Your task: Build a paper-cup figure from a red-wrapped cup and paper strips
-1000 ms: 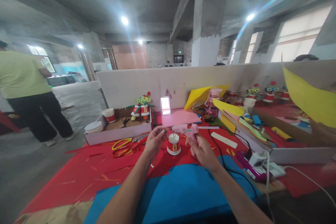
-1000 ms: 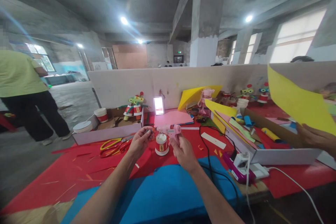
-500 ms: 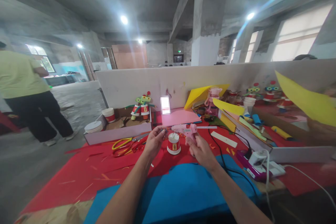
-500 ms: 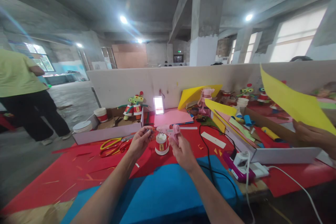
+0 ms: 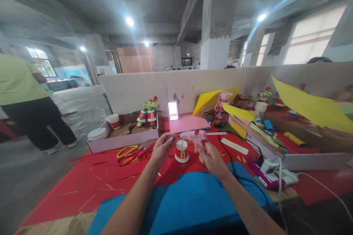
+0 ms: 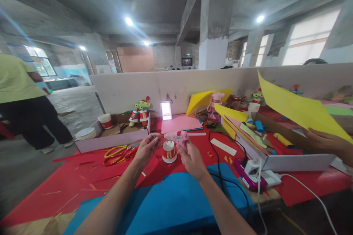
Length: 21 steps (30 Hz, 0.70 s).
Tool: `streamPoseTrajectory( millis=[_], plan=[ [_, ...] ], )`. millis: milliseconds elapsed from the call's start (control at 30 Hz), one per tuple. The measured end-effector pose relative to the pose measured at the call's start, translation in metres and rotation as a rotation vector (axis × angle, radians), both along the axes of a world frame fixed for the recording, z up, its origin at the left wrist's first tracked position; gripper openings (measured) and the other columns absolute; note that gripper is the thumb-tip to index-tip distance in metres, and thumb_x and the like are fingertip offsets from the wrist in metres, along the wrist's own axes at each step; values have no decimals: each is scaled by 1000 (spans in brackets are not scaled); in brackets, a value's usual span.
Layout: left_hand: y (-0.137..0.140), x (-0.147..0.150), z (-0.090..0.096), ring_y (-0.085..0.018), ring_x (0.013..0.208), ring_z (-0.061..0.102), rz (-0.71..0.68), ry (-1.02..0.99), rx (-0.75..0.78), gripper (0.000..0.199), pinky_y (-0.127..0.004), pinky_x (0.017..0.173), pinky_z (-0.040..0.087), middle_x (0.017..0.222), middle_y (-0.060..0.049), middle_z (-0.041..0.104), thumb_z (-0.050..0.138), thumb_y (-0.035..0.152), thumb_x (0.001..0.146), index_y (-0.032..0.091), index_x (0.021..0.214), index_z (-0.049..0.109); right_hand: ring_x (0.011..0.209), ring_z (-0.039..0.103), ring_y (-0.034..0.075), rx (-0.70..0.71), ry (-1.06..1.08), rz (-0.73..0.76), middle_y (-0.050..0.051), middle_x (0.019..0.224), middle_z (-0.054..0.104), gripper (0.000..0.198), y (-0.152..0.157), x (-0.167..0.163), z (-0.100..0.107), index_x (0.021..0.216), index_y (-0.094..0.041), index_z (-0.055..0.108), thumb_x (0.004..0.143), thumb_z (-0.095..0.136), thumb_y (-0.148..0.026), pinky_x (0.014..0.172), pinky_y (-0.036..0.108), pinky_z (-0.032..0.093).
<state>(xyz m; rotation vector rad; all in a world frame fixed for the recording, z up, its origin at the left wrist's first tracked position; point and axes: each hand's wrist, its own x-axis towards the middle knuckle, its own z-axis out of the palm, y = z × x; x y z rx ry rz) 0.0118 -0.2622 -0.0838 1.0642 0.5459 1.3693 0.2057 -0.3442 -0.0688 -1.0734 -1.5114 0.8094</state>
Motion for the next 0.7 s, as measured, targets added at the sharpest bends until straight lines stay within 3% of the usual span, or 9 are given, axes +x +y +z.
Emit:
streamPoseTrajectory(
  millis=[400, 700],
  plan=[
    [0, 0, -1, -8, 64, 56, -7, -19, -1, 29, -20, 61, 48, 76, 0, 63, 83, 24, 63, 14, 85, 67, 40, 37, 9, -21, 26, 21, -7, 51, 42, 39, 1, 0, -1, 92, -20, 50, 89, 45, -59, 40, 22, 30],
    [3, -3, -4, -10, 67, 58, -72, -77, -27, 30, -21, 65, 48, 78, -2, 64, 82, 21, 64, 13, 90, 69, 42, 42, 6, -129, 296, 39, 0, 72, 60, 46, 0, 0, -2, 90, -18, 53, 81, 55, -63, 41, 21, 32]
  ],
)
